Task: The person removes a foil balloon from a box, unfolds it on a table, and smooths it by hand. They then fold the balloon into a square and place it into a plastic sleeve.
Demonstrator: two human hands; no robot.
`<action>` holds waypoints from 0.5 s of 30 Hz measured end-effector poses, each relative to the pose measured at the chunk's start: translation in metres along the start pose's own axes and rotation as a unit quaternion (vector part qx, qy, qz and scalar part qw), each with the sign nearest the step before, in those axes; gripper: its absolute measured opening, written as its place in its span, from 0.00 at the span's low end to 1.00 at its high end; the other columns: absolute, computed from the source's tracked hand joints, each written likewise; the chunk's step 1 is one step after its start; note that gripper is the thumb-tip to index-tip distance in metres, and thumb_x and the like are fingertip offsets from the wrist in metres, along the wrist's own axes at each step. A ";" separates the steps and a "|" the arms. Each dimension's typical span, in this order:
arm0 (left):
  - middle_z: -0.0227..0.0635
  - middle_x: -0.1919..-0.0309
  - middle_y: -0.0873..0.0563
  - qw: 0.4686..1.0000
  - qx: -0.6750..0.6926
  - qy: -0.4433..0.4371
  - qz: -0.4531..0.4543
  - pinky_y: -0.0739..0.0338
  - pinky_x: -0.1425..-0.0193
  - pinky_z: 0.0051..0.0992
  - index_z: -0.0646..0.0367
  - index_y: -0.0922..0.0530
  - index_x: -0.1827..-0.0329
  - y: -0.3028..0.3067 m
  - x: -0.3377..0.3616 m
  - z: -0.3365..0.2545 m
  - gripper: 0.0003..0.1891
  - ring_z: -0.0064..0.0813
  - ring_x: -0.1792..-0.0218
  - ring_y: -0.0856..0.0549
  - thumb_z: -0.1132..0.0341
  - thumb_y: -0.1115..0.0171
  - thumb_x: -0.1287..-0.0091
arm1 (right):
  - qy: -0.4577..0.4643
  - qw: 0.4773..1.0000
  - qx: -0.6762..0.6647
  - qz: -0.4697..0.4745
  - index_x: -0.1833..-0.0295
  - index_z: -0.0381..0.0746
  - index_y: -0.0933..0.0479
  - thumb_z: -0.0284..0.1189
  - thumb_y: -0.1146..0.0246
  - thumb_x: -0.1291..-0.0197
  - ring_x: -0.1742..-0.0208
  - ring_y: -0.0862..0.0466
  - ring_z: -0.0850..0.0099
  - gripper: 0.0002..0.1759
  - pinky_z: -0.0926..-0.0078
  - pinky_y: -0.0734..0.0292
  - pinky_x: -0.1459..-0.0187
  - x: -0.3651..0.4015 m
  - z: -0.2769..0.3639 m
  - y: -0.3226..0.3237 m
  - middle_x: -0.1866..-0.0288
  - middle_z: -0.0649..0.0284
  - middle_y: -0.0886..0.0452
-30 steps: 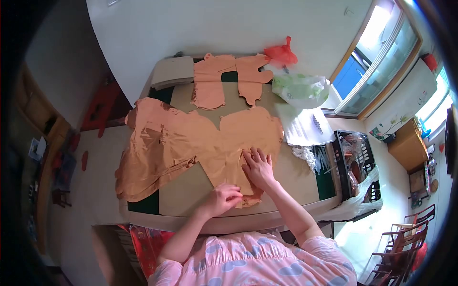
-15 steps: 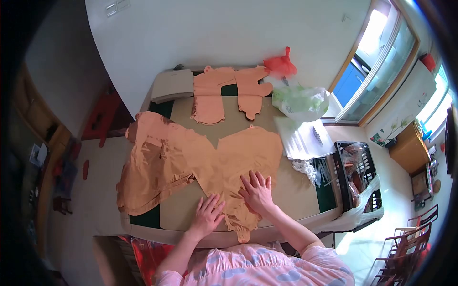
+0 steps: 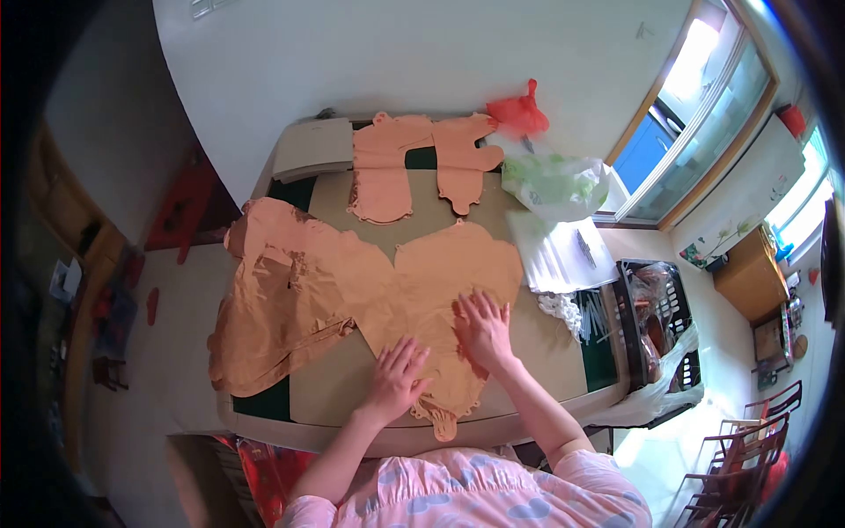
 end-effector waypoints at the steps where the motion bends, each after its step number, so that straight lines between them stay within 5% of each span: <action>1: 0.45 0.30 0.33 1.000 -0.016 -0.010 0.014 0.44 0.27 0.53 0.53 0.29 0.33 -0.009 -0.006 -0.002 0.28 0.43 0.27 0.36 0.54 0.39 0.35 | -0.017 1.000 0.000 -0.012 0.31 0.47 0.33 0.41 0.42 0.36 0.27 0.38 0.55 0.28 0.32 0.51 0.31 -0.004 -0.012 -0.001 0.29 0.54 0.35; 15: 0.48 0.28 0.36 0.999 -0.037 0.001 -0.016 0.47 0.26 0.54 0.51 0.30 0.31 -0.023 -0.014 0.010 0.29 0.46 0.26 0.40 0.53 0.39 0.35 | -0.034 0.997 -0.006 -0.073 0.34 0.47 0.29 0.40 0.40 0.37 0.26 0.38 0.53 0.26 0.39 0.48 0.30 -0.003 -0.047 -0.004 0.29 0.51 0.34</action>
Point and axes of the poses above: each hand's wrist, its own x-axis away from the middle knuckle, its own y-axis out of the back of the hand, z = x × y, the point moved 7 cm from there along -x, towards the middle knuckle
